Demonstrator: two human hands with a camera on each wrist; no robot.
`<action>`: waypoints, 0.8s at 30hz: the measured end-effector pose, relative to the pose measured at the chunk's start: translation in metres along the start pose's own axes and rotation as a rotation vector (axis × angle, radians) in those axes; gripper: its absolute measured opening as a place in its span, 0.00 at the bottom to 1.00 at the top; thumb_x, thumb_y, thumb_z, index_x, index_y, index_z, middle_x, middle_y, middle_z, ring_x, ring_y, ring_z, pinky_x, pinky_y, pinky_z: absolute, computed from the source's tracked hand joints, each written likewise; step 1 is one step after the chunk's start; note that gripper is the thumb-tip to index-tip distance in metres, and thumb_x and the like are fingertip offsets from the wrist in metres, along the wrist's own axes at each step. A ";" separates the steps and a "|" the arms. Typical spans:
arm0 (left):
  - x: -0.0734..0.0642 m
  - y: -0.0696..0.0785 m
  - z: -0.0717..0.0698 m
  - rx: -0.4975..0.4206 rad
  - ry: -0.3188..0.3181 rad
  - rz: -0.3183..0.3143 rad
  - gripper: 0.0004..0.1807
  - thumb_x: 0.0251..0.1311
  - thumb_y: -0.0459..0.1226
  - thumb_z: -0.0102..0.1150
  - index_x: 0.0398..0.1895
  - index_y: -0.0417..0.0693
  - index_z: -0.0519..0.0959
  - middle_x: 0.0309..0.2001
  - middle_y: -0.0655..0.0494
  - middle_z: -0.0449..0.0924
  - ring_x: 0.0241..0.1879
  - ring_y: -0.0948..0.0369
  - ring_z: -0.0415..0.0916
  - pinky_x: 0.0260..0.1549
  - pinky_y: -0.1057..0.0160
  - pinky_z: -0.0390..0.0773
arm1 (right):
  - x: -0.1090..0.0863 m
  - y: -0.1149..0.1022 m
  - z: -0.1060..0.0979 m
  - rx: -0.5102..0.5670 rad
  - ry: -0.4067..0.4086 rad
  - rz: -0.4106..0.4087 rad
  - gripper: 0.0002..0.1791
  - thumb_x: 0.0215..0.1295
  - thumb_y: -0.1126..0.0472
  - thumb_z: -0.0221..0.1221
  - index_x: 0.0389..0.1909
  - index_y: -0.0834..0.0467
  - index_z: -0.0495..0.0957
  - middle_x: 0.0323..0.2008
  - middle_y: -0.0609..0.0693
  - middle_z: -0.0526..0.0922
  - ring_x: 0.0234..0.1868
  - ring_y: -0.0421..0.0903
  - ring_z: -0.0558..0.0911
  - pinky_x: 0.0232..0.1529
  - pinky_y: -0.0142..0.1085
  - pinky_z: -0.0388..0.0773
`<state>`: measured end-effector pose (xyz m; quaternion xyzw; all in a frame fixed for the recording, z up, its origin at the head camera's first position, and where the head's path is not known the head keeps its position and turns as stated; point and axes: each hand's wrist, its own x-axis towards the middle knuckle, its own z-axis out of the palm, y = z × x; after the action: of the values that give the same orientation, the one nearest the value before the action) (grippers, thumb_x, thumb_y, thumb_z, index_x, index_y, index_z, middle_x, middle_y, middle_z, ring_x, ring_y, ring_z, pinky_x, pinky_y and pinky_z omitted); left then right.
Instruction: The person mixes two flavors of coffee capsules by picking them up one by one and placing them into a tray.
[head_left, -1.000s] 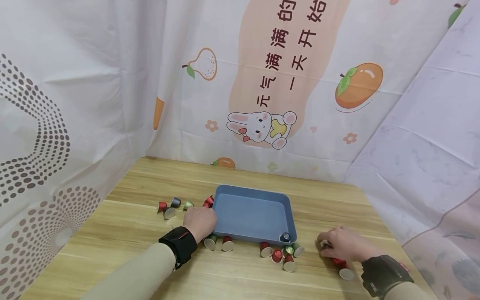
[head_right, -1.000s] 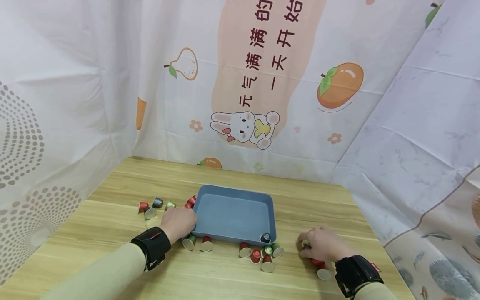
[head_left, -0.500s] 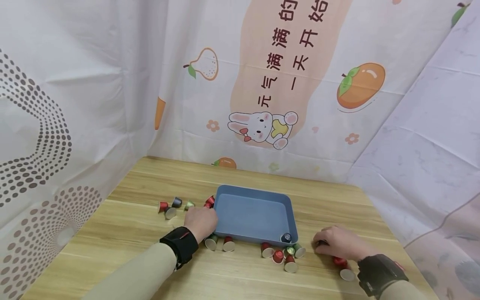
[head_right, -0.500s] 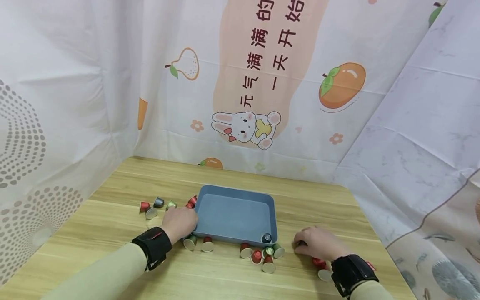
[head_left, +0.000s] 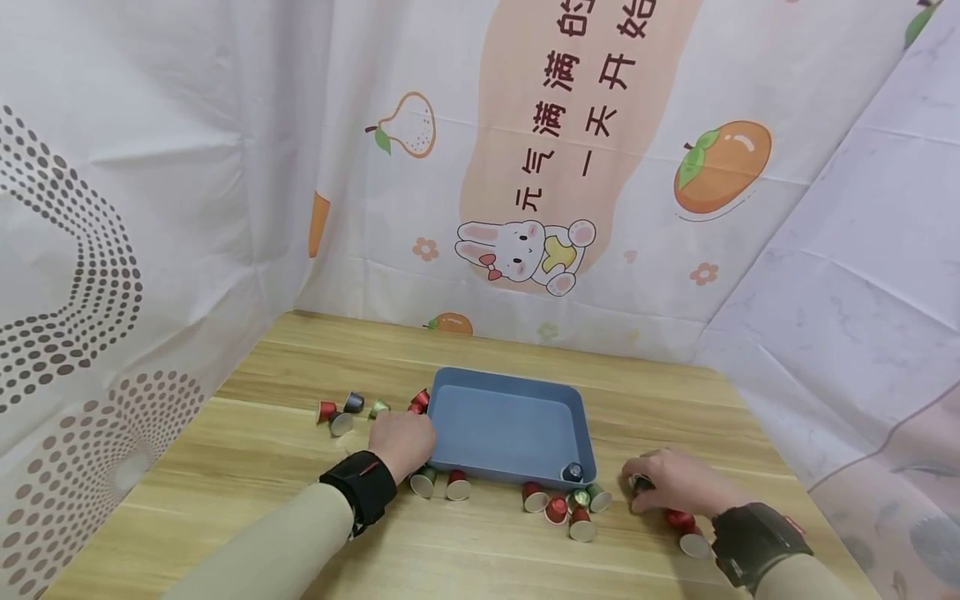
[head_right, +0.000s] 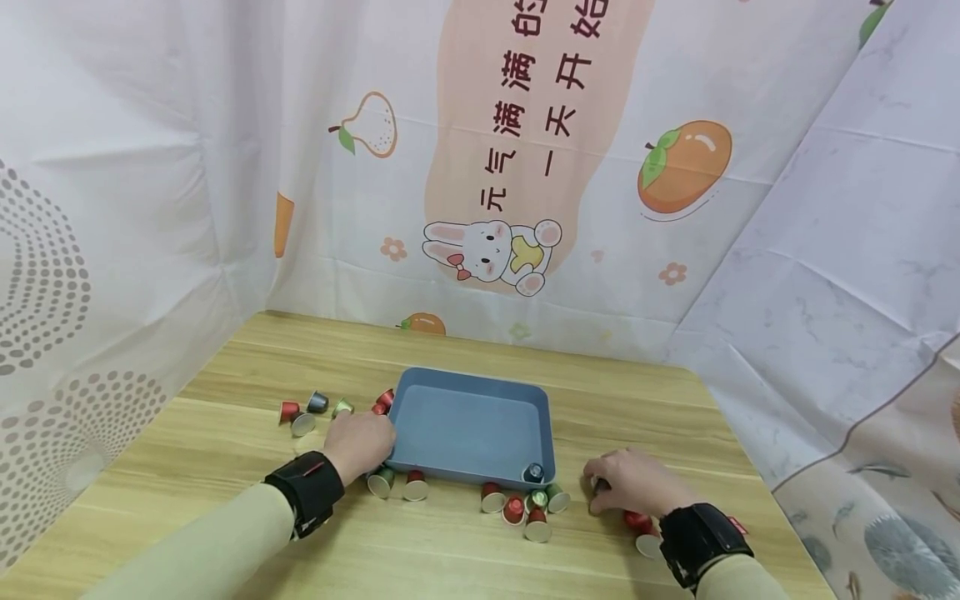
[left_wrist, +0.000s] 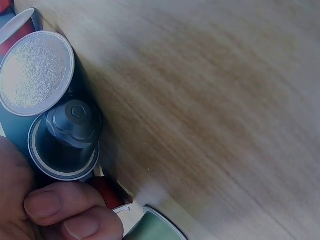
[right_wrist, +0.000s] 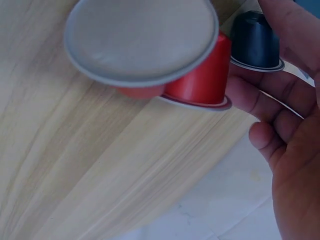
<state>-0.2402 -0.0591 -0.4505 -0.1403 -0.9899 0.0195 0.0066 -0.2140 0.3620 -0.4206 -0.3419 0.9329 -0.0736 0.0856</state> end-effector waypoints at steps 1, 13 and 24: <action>0.000 0.000 0.000 0.003 -0.003 0.002 0.14 0.71 0.36 0.57 0.25 0.51 0.83 0.25 0.53 0.79 0.24 0.58 0.73 0.34 0.52 0.73 | 0.000 -0.001 0.000 -0.014 -0.005 0.008 0.18 0.51 0.53 0.77 0.42 0.51 0.83 0.34 0.38 0.84 0.33 0.34 0.77 0.35 0.36 0.77; -0.001 0.002 0.000 0.017 -0.014 0.014 0.13 0.70 0.37 0.58 0.26 0.51 0.84 0.26 0.54 0.81 0.26 0.56 0.77 0.37 0.51 0.75 | -0.003 0.003 0.004 -0.071 0.035 -0.030 0.14 0.53 0.58 0.75 0.34 0.47 0.79 0.29 0.35 0.78 0.29 0.32 0.72 0.31 0.35 0.73; -0.001 0.001 0.002 0.004 0.005 0.001 0.13 0.70 0.35 0.57 0.26 0.51 0.84 0.26 0.53 0.81 0.26 0.56 0.76 0.37 0.50 0.74 | 0.007 0.000 0.005 -0.175 0.376 -0.177 0.21 0.50 0.64 0.75 0.26 0.50 0.69 0.24 0.35 0.64 0.25 0.30 0.61 0.26 0.28 0.60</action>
<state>-0.2390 -0.0584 -0.4523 -0.1407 -0.9898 0.0210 0.0093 -0.2184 0.3572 -0.4267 -0.4090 0.9016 -0.0620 -0.1267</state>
